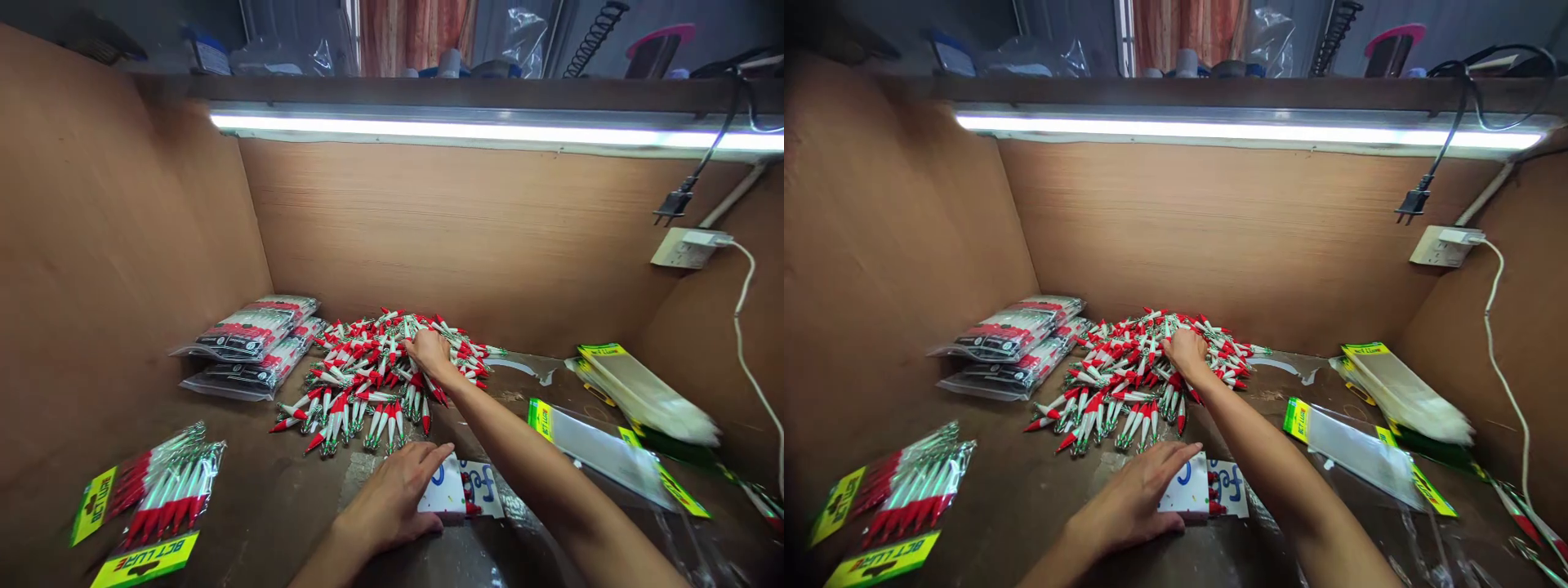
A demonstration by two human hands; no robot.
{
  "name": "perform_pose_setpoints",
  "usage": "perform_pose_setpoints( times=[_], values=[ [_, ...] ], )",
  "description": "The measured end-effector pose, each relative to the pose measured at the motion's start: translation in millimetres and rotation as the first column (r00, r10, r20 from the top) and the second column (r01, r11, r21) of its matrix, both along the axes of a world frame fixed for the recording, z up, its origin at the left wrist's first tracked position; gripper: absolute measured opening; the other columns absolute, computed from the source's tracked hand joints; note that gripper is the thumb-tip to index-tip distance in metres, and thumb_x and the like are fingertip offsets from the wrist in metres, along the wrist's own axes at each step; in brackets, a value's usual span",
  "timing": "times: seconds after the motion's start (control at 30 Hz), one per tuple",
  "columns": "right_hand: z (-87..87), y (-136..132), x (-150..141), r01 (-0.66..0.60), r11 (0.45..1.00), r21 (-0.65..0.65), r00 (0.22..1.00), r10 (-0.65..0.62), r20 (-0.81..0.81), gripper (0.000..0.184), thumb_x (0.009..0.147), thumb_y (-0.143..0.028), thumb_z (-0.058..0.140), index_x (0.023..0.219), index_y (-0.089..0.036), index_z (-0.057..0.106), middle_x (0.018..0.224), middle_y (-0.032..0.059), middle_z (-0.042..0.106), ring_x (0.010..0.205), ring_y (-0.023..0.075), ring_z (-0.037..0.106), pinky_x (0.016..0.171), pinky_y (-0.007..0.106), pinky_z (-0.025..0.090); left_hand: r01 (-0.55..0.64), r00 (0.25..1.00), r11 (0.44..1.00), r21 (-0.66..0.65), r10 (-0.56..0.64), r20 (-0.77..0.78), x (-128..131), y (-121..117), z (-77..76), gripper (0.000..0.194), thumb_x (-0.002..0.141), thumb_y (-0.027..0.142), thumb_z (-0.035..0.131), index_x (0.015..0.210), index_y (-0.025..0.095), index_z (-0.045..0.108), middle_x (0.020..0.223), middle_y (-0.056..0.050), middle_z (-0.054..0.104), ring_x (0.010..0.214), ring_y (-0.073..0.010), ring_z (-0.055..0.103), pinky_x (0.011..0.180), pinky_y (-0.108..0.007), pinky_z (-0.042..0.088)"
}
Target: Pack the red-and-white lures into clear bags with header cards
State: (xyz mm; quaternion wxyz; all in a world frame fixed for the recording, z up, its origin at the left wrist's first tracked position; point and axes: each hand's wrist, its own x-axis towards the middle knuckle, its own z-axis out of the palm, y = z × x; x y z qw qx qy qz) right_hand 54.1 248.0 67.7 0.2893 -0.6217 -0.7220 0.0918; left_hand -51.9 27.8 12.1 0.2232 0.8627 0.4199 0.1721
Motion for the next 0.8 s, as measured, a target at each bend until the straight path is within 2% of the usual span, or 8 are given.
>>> perform_pose_setpoints(
  times=[0.1, 0.2, 0.3, 0.4, 0.47, 0.67, 0.8],
  values=[
    [-4.5, 6.7, 1.9, 0.009, 1.000, -0.004, 0.995, -0.009, -0.095, 0.035, 0.085, -0.044, 0.062, 0.078, -0.013, 0.076, 0.087, 0.0202, 0.075, 0.087, 0.0282, 0.069, 0.073, 0.030, 0.044, 0.005, 1.000, 1.000, -0.001, -0.005, -0.010, 0.4, -0.9, 1.9, 0.104, 0.069, 0.028, 0.085, 0.154, 0.039, 0.026, 0.148, -0.005, 0.047, 0.131, -0.0313, 0.046, 0.110, -0.046, 0.039],
    [-5.1, 12.0, 11.3, -0.065, 0.998, 0.001, 0.970, 0.063, -0.235, 0.046, 0.089, -0.050, 0.054, 0.069, -0.013, 0.072, 0.075, 0.0148, 0.074, 0.073, 0.0225, 0.067, 0.065, 0.026, 0.043, 0.005, 1.000, 1.000, -0.004, -0.005, 0.000, 0.9, -1.7, 4.8, 0.103, 0.069, 0.028, 0.084, 0.154, 0.039, 0.027, 0.148, -0.005, 0.047, 0.131, -0.0306, 0.047, 0.110, -0.045, 0.039],
    [-6.6, 13.3, 26.4, -0.186, 0.983, -0.002, 0.908, 0.171, -0.382, 0.054, 0.091, -0.058, 0.048, 0.072, -0.014, 0.071, 0.070, 0.0098, 0.072, 0.055, 0.0153, 0.059, 0.053, 0.023, 0.041, 0.007, 1.000, 1.000, -0.014, -0.007, 0.007, 0.6, -1.8, 6.0, 0.102, 0.070, 0.029, 0.084, 0.153, 0.039, 0.028, 0.148, -0.004, 0.047, 0.131, -0.0300, 0.047, 0.110, -0.044, 0.039],
    [-11.1, 10.1, 50.0, -0.252, 0.968, -0.001, 0.838, 0.218, -0.501, 0.059, 0.091, -0.063, 0.042, 0.080, -0.014, 0.071, 0.072, 0.0083, 0.073, 0.043, 0.0111, 0.048, 0.043, 0.022, 0.035, 0.007, 1.000, 1.000, -0.012, -0.007, 0.011, 0.1, -0.9, 4.2, 0.102, 0.070, 0.028, 0.084, 0.153, 0.040, 0.027, 0.149, -0.004, 0.046, 0.132, -0.0291, 0.046, 0.112, -0.044, 0.037],
    [-14.7, 6.4, 70.3, -0.248, 0.969, 0.016, 0.802, 0.215, -0.557, 0.058, 0.090, -0.065, 0.043, 0.078, -0.014, 0.070, 0.071, 0.0080, 0.072, 0.042, 0.0105, 0.045, 0.042, 0.022, 0.034, 0.001, 1.000, 1.000, -0.008, -0.001, 0.010, -0.2, -0.1, 1.9, 0.104, 0.069, 0.027, 0.085, 0.154, 0.040, 0.026, 0.150, -0.003, 0.046, 0.133, -0.0289, 0.045, 0.112, -0.043, 0.037],
    [-22.1, -3.6, 119.5, -0.162, 0.984, 0.072, 0.725, 0.168, -0.668, 0.040, 0.078, -0.057, 0.066, 0.076, -0.017, 0.067, 0.070, 0.0055, 0.071, 0.054, 0.0142, 0.054, 0.049, 0.022, 0.038, -0.008, 1.000, 1.000, -0.007, 0.008, 0.010, -0.8, 1.2, -0.7, 0.103, 0.069, 0.023, 0.082, 0.153, 0.042, 0.026, 0.152, -0.002, 0.044, 0.135, -0.0281, 0.044, 0.113, -0.042, 0.036],
    [-25.4, -0.6, 121.6, -0.275, 0.961, -0.018, 0.635, 0.167, -0.754, 0.044, 0.079, -0.061, 0.064, 0.075, -0.017, 0.064, 0.068, 0.0037, 0.070, 0.043, 0.0102, 0.046, 0.041, 0.021, 0.033, -0.011, 1.000, 1.000, -0.024, 0.011, 0.002, -0.5, 1.6, 1.7, 0.103, 0.068, 0.023, 0.082, 0.153, 0.042, 0.028, 0.152, -0.004, 0.044, 0.136, -0.0306, 0.045, 0.113, -0.045, 0.036]
  ],
)
